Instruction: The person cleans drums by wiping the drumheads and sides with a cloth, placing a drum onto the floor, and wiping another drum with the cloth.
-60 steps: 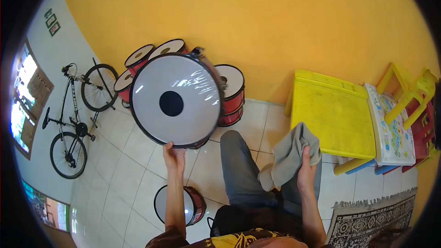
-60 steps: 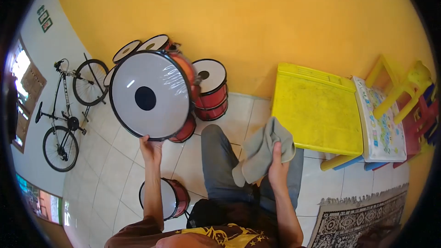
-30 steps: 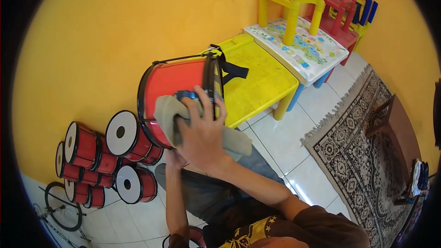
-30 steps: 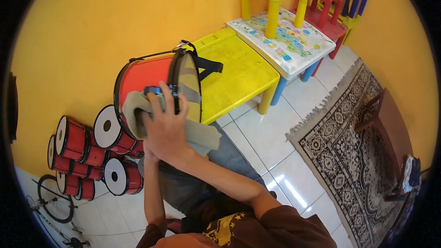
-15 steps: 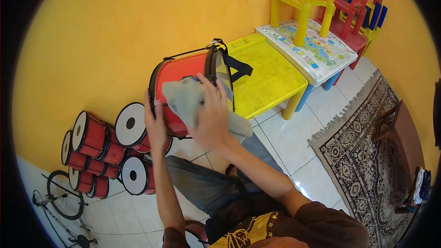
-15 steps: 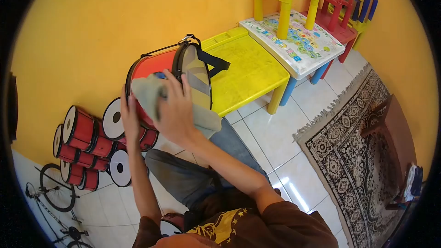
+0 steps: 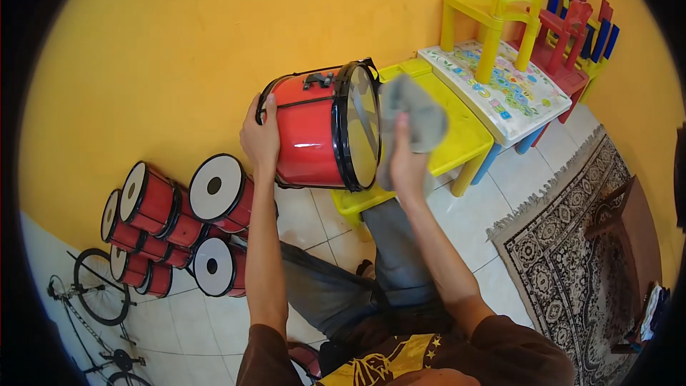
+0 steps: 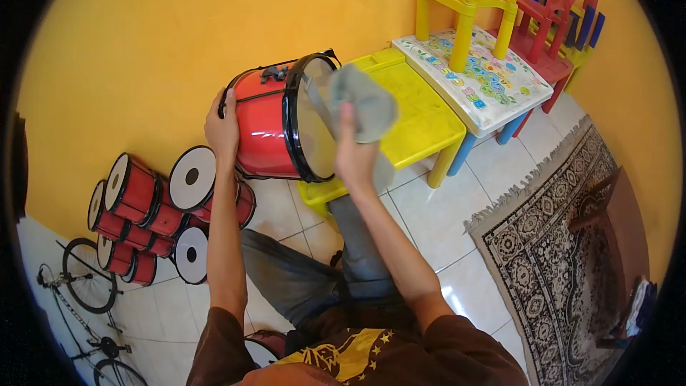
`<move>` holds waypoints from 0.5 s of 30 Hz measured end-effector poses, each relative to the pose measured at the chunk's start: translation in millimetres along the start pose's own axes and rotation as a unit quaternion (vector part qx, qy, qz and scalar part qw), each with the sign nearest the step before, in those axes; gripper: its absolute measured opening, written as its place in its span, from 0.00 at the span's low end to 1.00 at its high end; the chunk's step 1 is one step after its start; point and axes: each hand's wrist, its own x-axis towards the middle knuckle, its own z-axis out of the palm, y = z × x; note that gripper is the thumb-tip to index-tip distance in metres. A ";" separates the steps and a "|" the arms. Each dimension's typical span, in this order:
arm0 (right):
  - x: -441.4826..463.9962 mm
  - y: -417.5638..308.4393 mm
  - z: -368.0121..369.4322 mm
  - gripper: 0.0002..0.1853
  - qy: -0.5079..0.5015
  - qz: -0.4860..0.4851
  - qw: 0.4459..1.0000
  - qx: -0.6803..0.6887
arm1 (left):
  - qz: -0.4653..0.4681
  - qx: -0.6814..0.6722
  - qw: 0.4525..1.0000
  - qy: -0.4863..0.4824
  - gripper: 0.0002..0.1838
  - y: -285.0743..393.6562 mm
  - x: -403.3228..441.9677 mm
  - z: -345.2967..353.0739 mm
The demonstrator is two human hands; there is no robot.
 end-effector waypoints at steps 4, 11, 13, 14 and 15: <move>-20.3 62.0 27.0 0.24 -0.103 -0.050 0.989 -0.090 | 0.008 0.026 1.000 0.006 0.30 3.7 4.2 1.4; -79.6 90.5 -18.4 0.22 -0.153 0.013 0.981 -0.121 | -0.011 0.047 0.998 0.033 0.28 -4.5 6.0 4.4; -79.9 65.7 -14.6 0.21 -0.170 0.038 0.981 -0.086 | -0.010 0.051 0.998 0.035 0.27 -2.5 9.3 5.6; -79.3 55.9 -11.7 0.21 -0.182 0.021 0.979 -0.086 | -0.027 0.057 0.998 0.020 0.27 -1.5 9.4 2.9; -76.7 47.2 -6.5 0.20 -0.195 0.005 0.977 -0.085 | -0.044 0.064 0.997 0.005 0.27 -1.3 8.6 1.9</move>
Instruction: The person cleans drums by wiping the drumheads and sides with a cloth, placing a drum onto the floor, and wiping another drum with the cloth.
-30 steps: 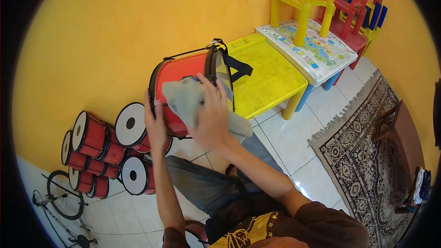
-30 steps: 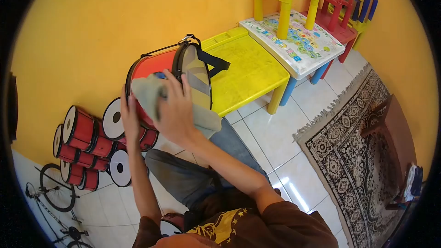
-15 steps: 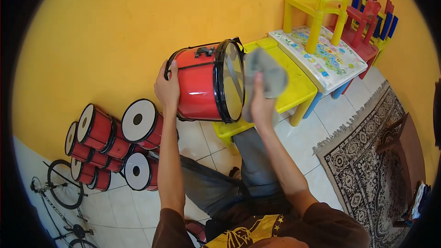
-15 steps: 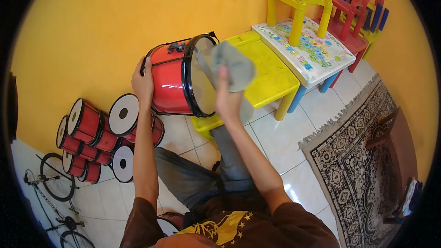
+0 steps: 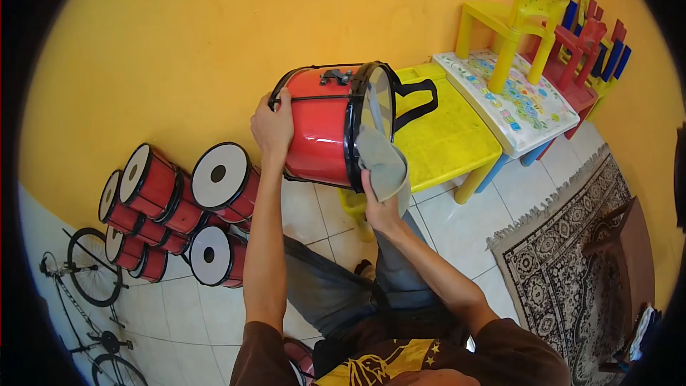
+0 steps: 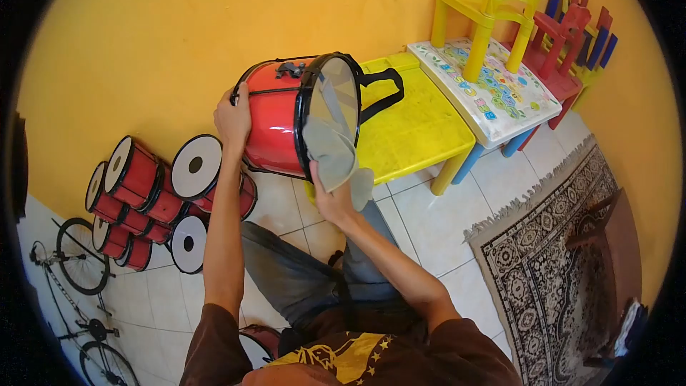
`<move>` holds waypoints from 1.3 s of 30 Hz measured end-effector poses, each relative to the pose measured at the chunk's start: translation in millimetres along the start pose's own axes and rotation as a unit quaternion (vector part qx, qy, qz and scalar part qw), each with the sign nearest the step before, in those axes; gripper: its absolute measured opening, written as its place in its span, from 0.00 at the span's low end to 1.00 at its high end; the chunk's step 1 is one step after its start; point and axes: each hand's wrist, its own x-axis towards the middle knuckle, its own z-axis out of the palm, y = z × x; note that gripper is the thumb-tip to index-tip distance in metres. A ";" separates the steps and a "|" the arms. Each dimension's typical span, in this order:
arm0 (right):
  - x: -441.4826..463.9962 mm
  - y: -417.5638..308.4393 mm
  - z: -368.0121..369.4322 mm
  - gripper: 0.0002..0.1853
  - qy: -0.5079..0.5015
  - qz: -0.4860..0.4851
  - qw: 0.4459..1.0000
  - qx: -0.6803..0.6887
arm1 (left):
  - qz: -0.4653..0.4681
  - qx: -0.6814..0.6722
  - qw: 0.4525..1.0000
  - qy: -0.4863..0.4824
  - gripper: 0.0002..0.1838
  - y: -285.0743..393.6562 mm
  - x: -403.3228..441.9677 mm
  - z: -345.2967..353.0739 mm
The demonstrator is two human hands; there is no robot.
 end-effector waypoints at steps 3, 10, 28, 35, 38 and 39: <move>7.2 5.8 1.0 0.19 -0.031 -0.028 0.999 -0.035 | -0.002 -0.002 1.000 -0.015 0.26 -4.6 2.1 -1.7; -42.2 64.4 0.8 0.19 0.026 0.131 0.990 -0.041 | 0.032 -0.008 0.999 0.007 0.24 -15.4 1.0 -0.2; -56.9 -8.4 21.8 0.16 0.084 0.044 0.994 -0.051 | 0.051 -0.012 0.999 -0.004 0.23 -1.7 -4.1 -1.9; -33.5 0.9 -5.5 0.18 0.057 0.002 0.997 -0.052 | 0.082 -0.027 0.995 -0.046 0.22 19.5 -6.9 23.6; -9.9 6.2 -19.5 0.20 0.091 0.017 0.995 -0.047 | 0.088 -0.040 0.994 -0.049 0.22 25.8 -8.6 33.9; -14.8 15.3 -20.9 0.20 0.098 0.005 0.991 -0.092 | 0.093 -0.039 0.994 -0.043 0.22 23.9 -5.2 37.1</move>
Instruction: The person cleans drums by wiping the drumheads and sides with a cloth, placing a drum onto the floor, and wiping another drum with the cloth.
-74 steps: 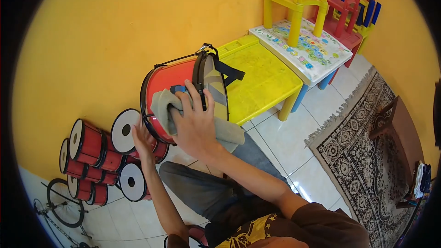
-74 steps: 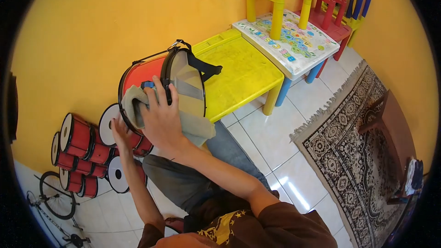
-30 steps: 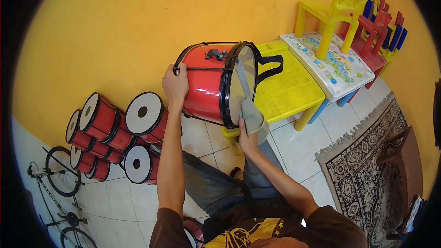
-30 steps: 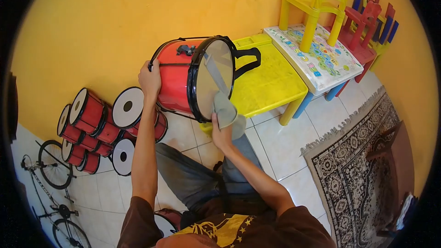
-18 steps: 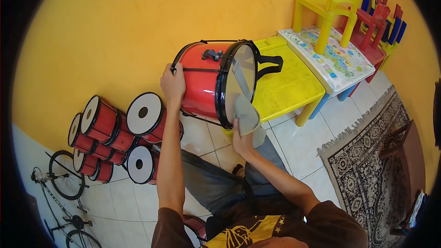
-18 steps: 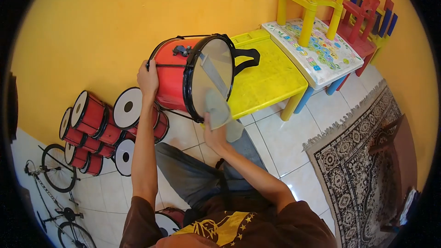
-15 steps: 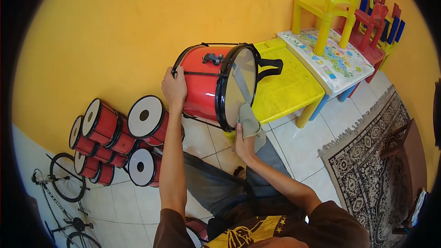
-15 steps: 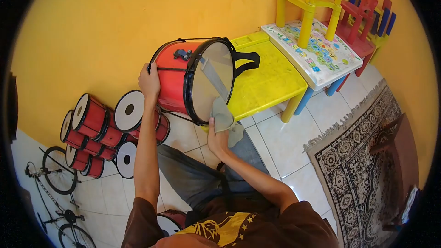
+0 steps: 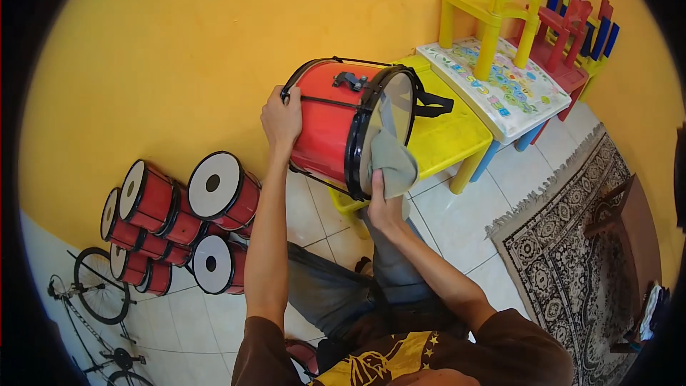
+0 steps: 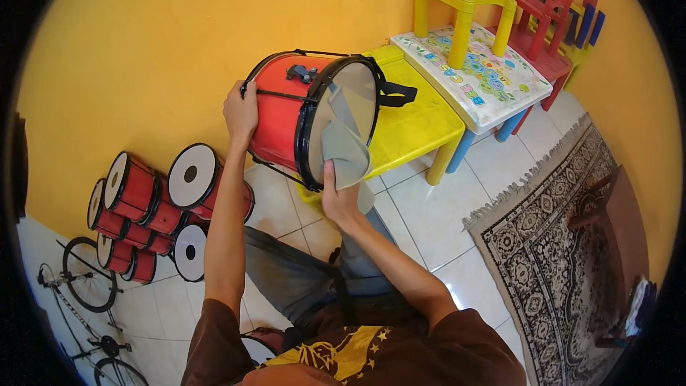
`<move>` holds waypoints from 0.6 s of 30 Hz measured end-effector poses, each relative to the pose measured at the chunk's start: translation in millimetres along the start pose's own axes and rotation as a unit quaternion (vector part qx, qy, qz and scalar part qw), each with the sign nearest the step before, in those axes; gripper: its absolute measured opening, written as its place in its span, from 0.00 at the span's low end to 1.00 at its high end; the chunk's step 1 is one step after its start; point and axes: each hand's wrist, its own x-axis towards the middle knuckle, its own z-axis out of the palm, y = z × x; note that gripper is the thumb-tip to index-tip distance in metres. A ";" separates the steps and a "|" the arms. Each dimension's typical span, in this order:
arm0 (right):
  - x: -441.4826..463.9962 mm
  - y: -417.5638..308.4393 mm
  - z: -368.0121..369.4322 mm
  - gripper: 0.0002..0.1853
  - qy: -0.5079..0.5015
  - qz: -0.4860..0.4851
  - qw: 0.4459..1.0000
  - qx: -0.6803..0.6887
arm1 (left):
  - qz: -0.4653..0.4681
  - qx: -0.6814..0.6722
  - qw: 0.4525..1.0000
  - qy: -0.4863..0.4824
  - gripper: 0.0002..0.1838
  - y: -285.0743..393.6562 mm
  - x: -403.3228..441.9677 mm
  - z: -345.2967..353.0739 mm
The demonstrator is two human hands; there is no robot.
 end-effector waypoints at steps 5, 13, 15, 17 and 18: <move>-45.8 38.8 3.3 0.21 0.008 -0.013 0.999 -0.049 | -0.003 0.000 1.000 -0.010 0.22 -1.8 1.1 -3.8; -11.5 -36.0 11.4 0.12 -0.049 -0.051 0.997 0.037 | 0.007 -0.042 0.999 0.001 0.20 -7.3 -5.3 -8.7; -8.8 -28.8 16.6 0.11 -0.024 -0.079 0.996 0.037 | 0.012 -0.056 0.998 0.009 0.19 -8.1 -6.3 -8.0; -14.0 -9.1 10.4 0.12 -0.048 -0.088 0.995 0.010 | 0.017 -0.067 0.997 0.016 0.19 -9.8 -7.2 -8.9; -22.4 2.3 9.2 0.12 -0.044 -0.057 0.997 -0.008 | 0.019 -0.071 0.997 0.017 0.19 -10.7 -9.1 -10.0</move>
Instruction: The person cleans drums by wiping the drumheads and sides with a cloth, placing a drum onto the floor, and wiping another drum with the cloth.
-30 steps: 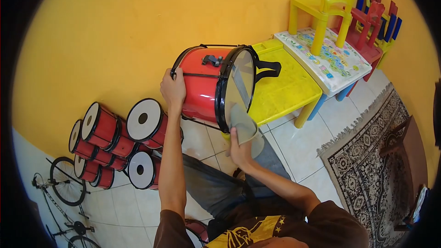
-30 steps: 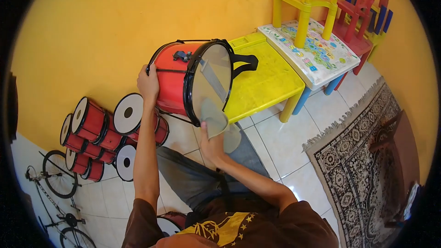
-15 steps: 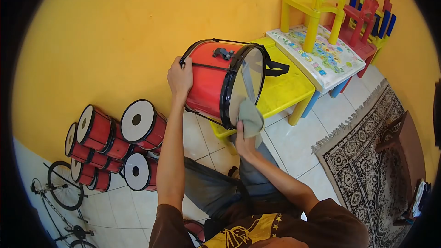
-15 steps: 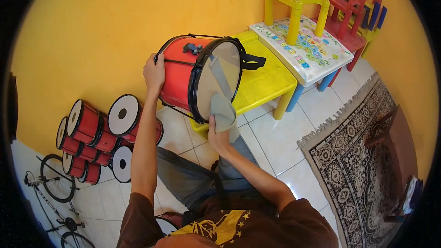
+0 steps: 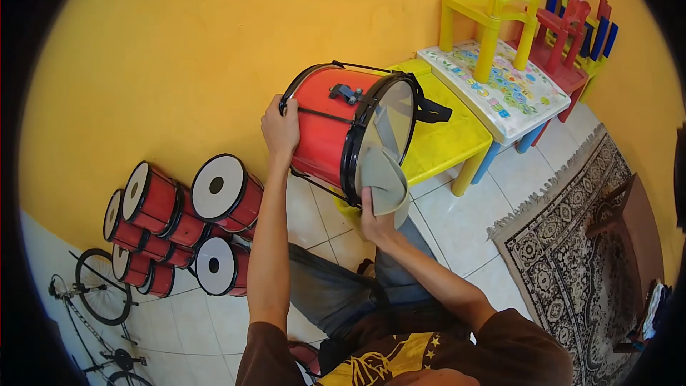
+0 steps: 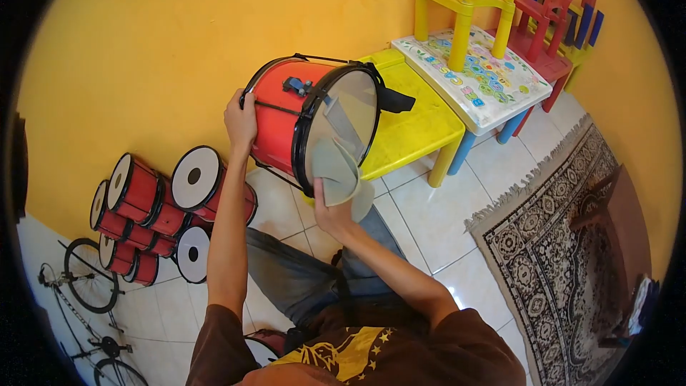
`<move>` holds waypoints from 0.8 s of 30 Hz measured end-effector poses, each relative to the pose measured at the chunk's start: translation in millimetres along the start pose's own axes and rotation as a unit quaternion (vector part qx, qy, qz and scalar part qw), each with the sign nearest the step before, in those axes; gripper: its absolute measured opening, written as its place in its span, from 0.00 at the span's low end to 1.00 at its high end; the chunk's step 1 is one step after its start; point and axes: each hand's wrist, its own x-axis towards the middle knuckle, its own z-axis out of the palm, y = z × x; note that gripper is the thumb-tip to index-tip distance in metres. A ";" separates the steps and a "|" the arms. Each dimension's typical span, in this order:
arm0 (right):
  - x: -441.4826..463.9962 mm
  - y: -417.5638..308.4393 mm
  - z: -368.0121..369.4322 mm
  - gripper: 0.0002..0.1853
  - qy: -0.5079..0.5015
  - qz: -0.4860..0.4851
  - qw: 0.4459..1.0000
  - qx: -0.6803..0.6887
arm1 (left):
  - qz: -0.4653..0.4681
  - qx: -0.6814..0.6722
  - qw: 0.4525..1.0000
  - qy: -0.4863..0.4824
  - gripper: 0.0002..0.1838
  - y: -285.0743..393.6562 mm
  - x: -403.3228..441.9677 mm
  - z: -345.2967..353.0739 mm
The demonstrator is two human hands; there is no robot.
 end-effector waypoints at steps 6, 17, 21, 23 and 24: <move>-37.7 -7.9 -2.8 0.13 -0.001 0.053 0.999 0.000 | 0.037 -0.033 0.999 0.003 0.17 -16.7 -4.4 -3.0; 44.3 14.6 22.7 0.14 0.058 -0.144 0.988 -0.012 | 0.054 -0.081 0.995 -0.002 0.14 -35.5 -7.6 -9.7; 19.5 67.4 34.7 0.16 0.136 0.030 0.990 0.020 | 0.052 -0.092 0.994 0.006 0.14 -33.9 -12.0 -12.0; 19.8 64.4 31.7 0.17 0.166 0.090 0.982 0.014 | 0.057 -0.093 0.994 0.008 0.14 -33.6 -11.9 -11.0; 25.2 49.9 28.6 0.17 0.156 0.093 0.983 0.017 | 0.058 -0.089 0.994 0.007 0.14 -32.6 -12.3 -11.7</move>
